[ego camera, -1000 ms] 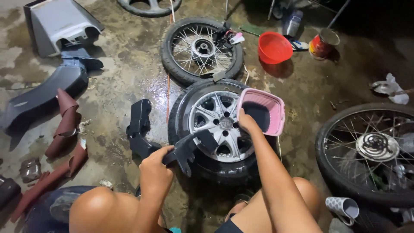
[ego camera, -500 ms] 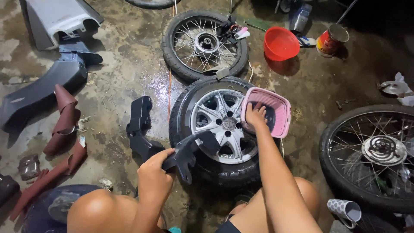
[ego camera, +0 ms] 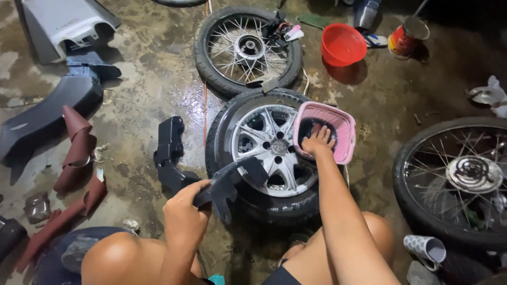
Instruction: The person sits on the floor and sands a black plastic motorcycle part using a sanding block. They repeatedly rub the sanding block over the surface and edges of the part, occasionally dipping the block into a pink container of water.
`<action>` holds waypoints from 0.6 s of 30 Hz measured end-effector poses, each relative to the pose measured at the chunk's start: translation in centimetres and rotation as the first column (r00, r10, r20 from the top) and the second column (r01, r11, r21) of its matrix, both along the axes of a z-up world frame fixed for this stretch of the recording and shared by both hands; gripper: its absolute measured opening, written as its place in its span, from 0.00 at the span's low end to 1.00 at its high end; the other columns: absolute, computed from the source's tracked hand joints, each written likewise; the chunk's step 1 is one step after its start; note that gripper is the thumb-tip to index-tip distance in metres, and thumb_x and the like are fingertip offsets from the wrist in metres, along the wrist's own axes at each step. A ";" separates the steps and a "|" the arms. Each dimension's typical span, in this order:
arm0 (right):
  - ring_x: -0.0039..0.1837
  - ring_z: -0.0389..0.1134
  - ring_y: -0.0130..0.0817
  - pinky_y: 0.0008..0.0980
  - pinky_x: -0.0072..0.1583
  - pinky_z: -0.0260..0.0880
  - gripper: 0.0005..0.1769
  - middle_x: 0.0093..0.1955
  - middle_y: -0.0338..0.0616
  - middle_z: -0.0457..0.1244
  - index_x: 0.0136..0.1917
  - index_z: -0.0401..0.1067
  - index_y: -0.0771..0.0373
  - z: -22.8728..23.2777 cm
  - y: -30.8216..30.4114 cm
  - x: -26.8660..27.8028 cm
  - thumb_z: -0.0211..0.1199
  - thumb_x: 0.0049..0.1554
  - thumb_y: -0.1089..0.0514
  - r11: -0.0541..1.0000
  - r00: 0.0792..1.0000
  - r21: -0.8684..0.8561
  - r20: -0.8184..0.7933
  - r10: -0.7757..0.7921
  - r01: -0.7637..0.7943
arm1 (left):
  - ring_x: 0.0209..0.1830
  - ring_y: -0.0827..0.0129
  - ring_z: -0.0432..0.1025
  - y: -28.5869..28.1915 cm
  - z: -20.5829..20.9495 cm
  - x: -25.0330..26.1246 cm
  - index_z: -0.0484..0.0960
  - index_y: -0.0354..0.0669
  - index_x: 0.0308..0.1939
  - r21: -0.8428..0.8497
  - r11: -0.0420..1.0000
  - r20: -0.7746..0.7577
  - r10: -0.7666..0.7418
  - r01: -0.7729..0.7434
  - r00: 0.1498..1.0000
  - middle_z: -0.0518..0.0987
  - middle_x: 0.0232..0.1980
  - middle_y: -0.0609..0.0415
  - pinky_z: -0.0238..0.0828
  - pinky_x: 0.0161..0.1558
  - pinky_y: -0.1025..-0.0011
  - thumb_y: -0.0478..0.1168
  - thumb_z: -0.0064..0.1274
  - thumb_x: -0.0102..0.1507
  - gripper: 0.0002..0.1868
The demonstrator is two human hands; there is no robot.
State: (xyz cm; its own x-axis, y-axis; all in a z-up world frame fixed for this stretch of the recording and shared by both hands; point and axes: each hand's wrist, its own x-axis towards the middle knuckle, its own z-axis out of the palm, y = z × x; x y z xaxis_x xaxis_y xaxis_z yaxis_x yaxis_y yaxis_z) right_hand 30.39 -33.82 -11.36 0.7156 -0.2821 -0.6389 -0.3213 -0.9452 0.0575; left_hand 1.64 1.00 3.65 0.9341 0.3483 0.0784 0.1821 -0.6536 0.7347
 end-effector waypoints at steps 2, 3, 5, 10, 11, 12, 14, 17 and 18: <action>0.86 0.11 0.44 0.57 0.80 0.20 0.43 0.86 0.47 0.11 0.84 0.20 0.60 0.4 -0.5 -0.1 0.32 0.66 0.41 1.000 0.999 -0.020 0.032 -0.010 0.010 | 0.50 0.64 0.82 -0.1 0.0 0.2 0.89 0.53 0.49 -0.007 1.000 -0.004 0.000 0.000 1.000 0.88 0.49 0.59 0.77 0.54 0.66 0.32 0.59 0.50 0.23; 0.86 0.13 0.43 0.58 0.80 0.24 0.43 0.86 0.47 0.12 0.84 0.20 0.61 0.3 -0.5 -0.7 0.32 0.65 0.41 0.999 0.998 -0.033 0.063 -0.019 0.021 | 0.50 0.64 0.81 0.1 0.0 0.1 0.89 0.54 0.49 -0.006 1.000 -0.009 0.001 -0.001 1.000 0.88 0.50 0.60 0.76 0.53 0.67 0.33 0.59 0.50 0.23; 0.86 0.13 0.44 0.56 0.80 0.24 0.44 0.86 0.48 0.12 0.83 0.19 0.60 0.6 -0.8 -1.1 0.32 0.66 0.41 0.999 0.998 -0.038 0.066 -0.015 0.018 | 0.49 0.64 0.81 0.2 0.2 -0.1 0.89 0.54 0.49 -0.001 1.000 -0.022 -0.004 0.004 1.000 0.88 0.49 0.60 0.77 0.52 0.66 0.33 0.58 0.51 0.23; 0.85 0.11 0.45 0.57 0.80 0.20 0.43 0.85 0.49 0.10 0.84 0.25 0.65 1.9 -1.4 -1.9 0.32 0.66 0.39 0.998 0.989 -0.056 0.141 0.035 -0.027 | 0.47 0.64 0.81 0.2 0.3 0.1 0.89 0.53 0.48 0.003 1.000 -0.003 -0.013 0.013 1.000 0.88 0.48 0.59 0.78 0.49 0.67 0.33 0.57 0.52 0.21; 0.85 0.11 0.45 0.57 0.80 0.19 0.43 0.85 0.50 0.11 0.84 0.26 0.64 2.5 -1.3 -2.4 0.31 0.65 0.39 0.998 0.980 -0.029 0.188 0.068 -0.064 | 0.46 0.64 0.81 0.1 0.4 0.2 0.89 0.53 0.48 -0.003 1.000 -0.016 -0.006 0.006 1.000 0.88 0.47 0.60 0.78 0.48 0.67 0.33 0.57 0.53 0.21; 0.85 0.11 0.46 0.56 0.80 0.17 0.44 0.85 0.51 0.12 0.84 0.26 0.64 3.1 -1.1 -2.9 0.31 0.65 0.39 0.995 0.967 -0.003 0.235 0.101 -0.103 | 0.46 0.64 0.81 0.1 0.6 0.3 0.89 0.53 0.49 -0.008 1.000 -0.030 0.001 -0.001 1.000 0.88 0.47 0.60 0.78 0.47 0.66 0.33 0.57 0.53 0.20; 0.85 0.10 0.46 0.54 0.80 0.15 0.44 0.85 0.52 0.12 0.83 0.26 0.65 4.7 -0.4 -3.9 0.30 0.65 0.39 0.987 0.961 -0.041 0.225 0.159 -0.154 | 0.47 0.62 0.81 0.0 0.8 0.5 0.89 0.55 0.50 -0.027 1.000 -0.109 0.008 -0.011 0.994 0.88 0.49 0.60 0.78 0.48 0.64 0.33 0.57 0.53 0.22; 0.85 0.09 0.44 0.51 0.80 0.14 0.43 0.85 0.51 0.11 0.83 0.23 0.65 6.7 1.2 -5.0 0.30 0.66 0.39 0.964 0.940 -0.086 0.217 0.265 -0.252 | 0.49 0.60 0.80 0.0 0.9 0.7 0.89 0.54 0.51 -0.049 0.999 -0.163 -0.003 -0.005 0.987 0.87 0.50 0.58 0.78 0.52 0.62 0.30 0.56 0.52 0.24; 0.85 0.10 0.44 0.51 0.80 0.15 0.43 0.85 0.50 0.10 0.83 0.21 0.63 7.1 1.8 -5.5 0.31 0.66 0.41 0.952 0.926 -0.094 0.221 0.306 -0.292 | 0.50 0.60 0.80 0.0 0.8 0.6 0.89 0.51 0.51 -0.054 0.998 -0.139 -0.025 0.018 0.990 0.87 0.49 0.56 0.77 0.54 0.63 0.28 0.54 0.51 0.25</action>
